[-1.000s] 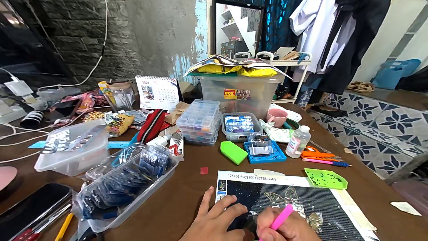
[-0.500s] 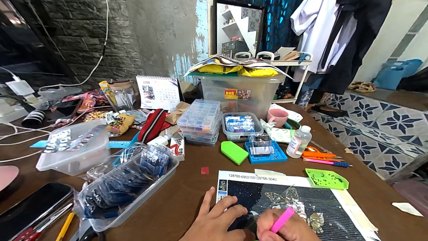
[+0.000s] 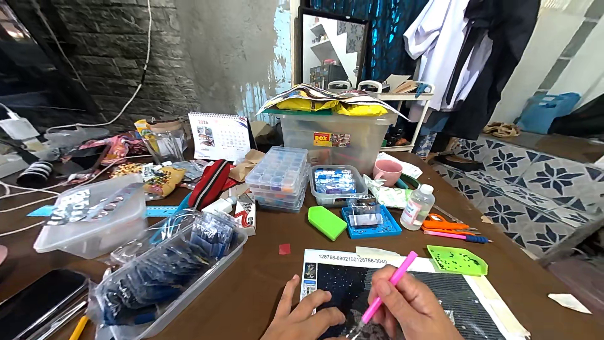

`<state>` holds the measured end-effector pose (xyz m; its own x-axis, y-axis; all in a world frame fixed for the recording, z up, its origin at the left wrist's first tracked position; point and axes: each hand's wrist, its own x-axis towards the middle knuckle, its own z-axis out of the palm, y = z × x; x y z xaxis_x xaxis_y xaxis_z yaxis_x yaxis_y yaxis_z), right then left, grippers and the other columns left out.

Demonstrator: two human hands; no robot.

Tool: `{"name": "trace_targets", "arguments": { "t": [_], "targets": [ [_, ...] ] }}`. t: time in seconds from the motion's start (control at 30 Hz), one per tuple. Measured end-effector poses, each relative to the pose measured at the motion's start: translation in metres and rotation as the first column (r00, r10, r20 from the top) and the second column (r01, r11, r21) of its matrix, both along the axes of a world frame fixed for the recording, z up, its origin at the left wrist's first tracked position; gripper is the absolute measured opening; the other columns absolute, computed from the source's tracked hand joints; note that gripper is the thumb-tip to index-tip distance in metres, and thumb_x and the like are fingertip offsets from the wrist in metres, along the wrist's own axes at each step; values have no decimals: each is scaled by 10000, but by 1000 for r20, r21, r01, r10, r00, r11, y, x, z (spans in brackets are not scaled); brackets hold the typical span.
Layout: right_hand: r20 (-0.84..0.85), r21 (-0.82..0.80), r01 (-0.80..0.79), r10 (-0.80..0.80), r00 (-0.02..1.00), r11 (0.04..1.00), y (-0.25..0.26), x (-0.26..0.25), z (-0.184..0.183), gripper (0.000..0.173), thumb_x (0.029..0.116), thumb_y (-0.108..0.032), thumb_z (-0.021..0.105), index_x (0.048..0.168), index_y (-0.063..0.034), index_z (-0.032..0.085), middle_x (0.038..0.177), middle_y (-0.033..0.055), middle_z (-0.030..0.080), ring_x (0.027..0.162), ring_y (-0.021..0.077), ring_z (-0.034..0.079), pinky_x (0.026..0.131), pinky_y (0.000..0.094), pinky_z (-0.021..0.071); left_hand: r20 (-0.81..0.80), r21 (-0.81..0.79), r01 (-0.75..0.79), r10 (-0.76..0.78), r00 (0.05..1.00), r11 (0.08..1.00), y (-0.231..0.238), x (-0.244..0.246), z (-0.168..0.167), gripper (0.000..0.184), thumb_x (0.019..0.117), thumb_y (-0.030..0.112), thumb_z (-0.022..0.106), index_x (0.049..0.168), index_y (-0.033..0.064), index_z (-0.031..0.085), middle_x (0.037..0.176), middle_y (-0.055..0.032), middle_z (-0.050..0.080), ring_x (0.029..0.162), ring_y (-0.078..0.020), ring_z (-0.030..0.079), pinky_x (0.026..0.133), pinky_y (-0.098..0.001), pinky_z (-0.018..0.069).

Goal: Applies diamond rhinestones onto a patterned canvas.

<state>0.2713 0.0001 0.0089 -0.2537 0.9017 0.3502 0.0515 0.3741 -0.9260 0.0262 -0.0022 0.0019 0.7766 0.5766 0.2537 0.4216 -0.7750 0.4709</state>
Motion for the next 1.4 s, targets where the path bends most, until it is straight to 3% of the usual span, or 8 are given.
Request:
{"name": "trace_targets", "arguments": {
  "t": [0.1,0.23,1.4],
  "targets": [
    [51,-108,121,-116,992,987,2,-3,4,156,1075,-106,448,1001,-98,586,759,-95,646,584,-33,575,521,148,478,-2,-2,-3,3,1000,1000,0,-1,-1,579,890,551,688,1238,91,735,1342,-155,666,1398,-433,475,1144,-774,79],
    [67,-133,120,-112,991,984,3,-4,2,143,1070,-104,468,1007,-95,596,760,-91,653,583,-25,582,528,157,488,3,-4,-8,8,1000,1000,-1,-1,-1,578,885,549,694,1240,94,736,1340,-154,669,1396,-435,478,1145,-773,79],
    [142,11,93,-94,985,996,1,-5,-4,144,1058,-113,515,994,-35,618,748,-56,644,596,-34,575,554,159,490,-4,2,-17,17,1000,1000,-2,0,-2,584,879,557,693,1228,91,736,1325,-171,664,1394,-427,478,1147,-769,71]
  ]
}}
